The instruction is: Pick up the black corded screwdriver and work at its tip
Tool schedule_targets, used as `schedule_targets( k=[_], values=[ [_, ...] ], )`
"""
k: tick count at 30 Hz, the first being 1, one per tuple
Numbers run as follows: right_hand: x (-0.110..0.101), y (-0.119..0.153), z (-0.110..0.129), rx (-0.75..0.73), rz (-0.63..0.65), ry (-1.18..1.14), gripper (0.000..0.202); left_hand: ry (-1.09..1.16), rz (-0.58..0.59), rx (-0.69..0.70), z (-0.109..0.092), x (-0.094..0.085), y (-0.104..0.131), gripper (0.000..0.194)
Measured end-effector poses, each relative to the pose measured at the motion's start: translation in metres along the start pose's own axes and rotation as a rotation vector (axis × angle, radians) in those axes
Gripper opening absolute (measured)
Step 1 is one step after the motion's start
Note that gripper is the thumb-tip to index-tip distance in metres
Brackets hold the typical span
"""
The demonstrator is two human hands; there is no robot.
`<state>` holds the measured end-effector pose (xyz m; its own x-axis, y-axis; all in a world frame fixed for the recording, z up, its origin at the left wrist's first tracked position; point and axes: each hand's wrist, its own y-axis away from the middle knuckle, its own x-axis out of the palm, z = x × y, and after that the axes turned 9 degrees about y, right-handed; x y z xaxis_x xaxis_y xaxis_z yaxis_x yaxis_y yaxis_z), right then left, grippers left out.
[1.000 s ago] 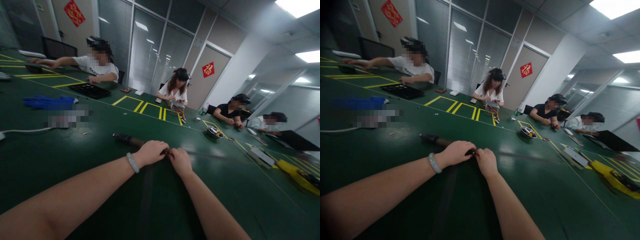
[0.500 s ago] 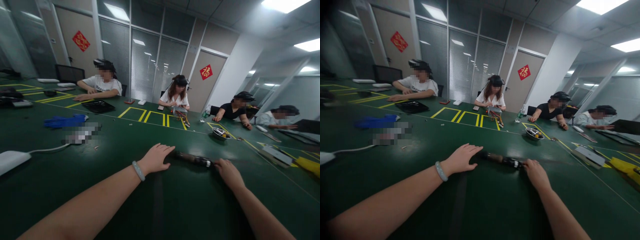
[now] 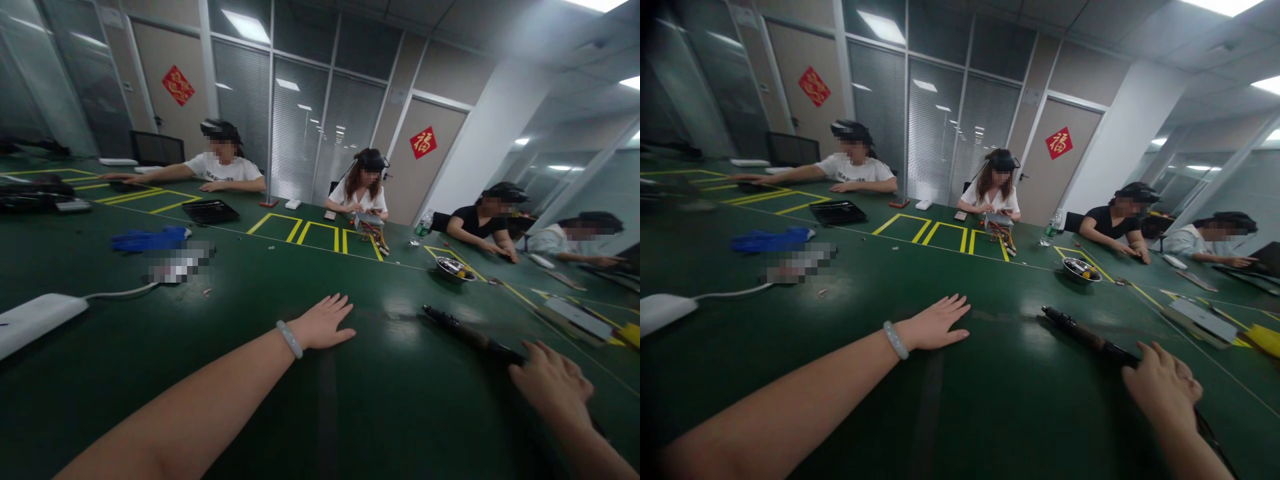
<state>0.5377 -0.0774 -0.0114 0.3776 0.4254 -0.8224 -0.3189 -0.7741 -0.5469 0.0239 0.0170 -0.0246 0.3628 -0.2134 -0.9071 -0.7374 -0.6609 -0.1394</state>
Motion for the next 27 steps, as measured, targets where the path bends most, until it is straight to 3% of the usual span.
schedule_targets(
  k=[2, 4, 8, 10, 13, 16, 18, 20, 22, 25, 27],
  values=[
    [-0.023, 0.002, 0.062, -0.079, -0.033, -0.036, 0.057, 0.005, -0.003, -0.002, 0.0, 0.0, 0.0, 0.077],
    [-0.053, 0.011, 0.134, -0.258, -0.056, -0.192, 0.054, 0.002, -0.007, -0.002, 0.0, 0.001, 0.0, 0.076],
    [-0.11, 0.043, 0.268, -0.667, 0.073, -0.539, 0.048, -0.041, -0.053, 0.023, 0.0, 0.006, -0.001, 0.071],
    [-0.127, 0.058, 0.313, -0.852, 0.158, -0.683, 0.047, -0.078, -0.059, 0.053, 0.001, 0.01, -0.002, 0.063],
    [-0.135, 0.072, 0.346, -0.995, 0.256, -0.809, 0.046, -0.107, -0.033, 0.053, 0.002, 0.015, -0.003, 0.057],
    [-0.125, 0.069, 0.342, -1.057, 0.296, -0.813, 0.047, -0.094, -0.041, 0.046, 0.003, 0.014, -0.002, 0.059],
    [-0.111, 0.059, 0.321, -1.042, 0.292, -0.737, 0.05, -0.065, -0.045, 0.046, 0.002, 0.01, -0.002, 0.064],
    [-0.092, 0.045, 0.286, -0.894, 0.221, -0.613, 0.053, -0.023, -0.033, 0.026, 0.002, 0.005, -0.002, 0.07],
    [-0.069, 0.03, 0.235, -0.654, 0.093, -0.467, 0.054, 0.016, -0.014, 0.003, 0.002, 0.001, -0.001, 0.074],
    [-0.03, 0.013, 0.136, -0.227, -0.102, -0.262, 0.059, 0.047, 0.005, -0.005, 0.001, -0.002, 0.0, 0.076],
    [-0.005, 0.009, 0.065, 0.066, -0.11, -0.136, 0.065, 0.055, -0.003, -0.011, 0.0, -0.003, 0.001, 0.076]
  ],
)
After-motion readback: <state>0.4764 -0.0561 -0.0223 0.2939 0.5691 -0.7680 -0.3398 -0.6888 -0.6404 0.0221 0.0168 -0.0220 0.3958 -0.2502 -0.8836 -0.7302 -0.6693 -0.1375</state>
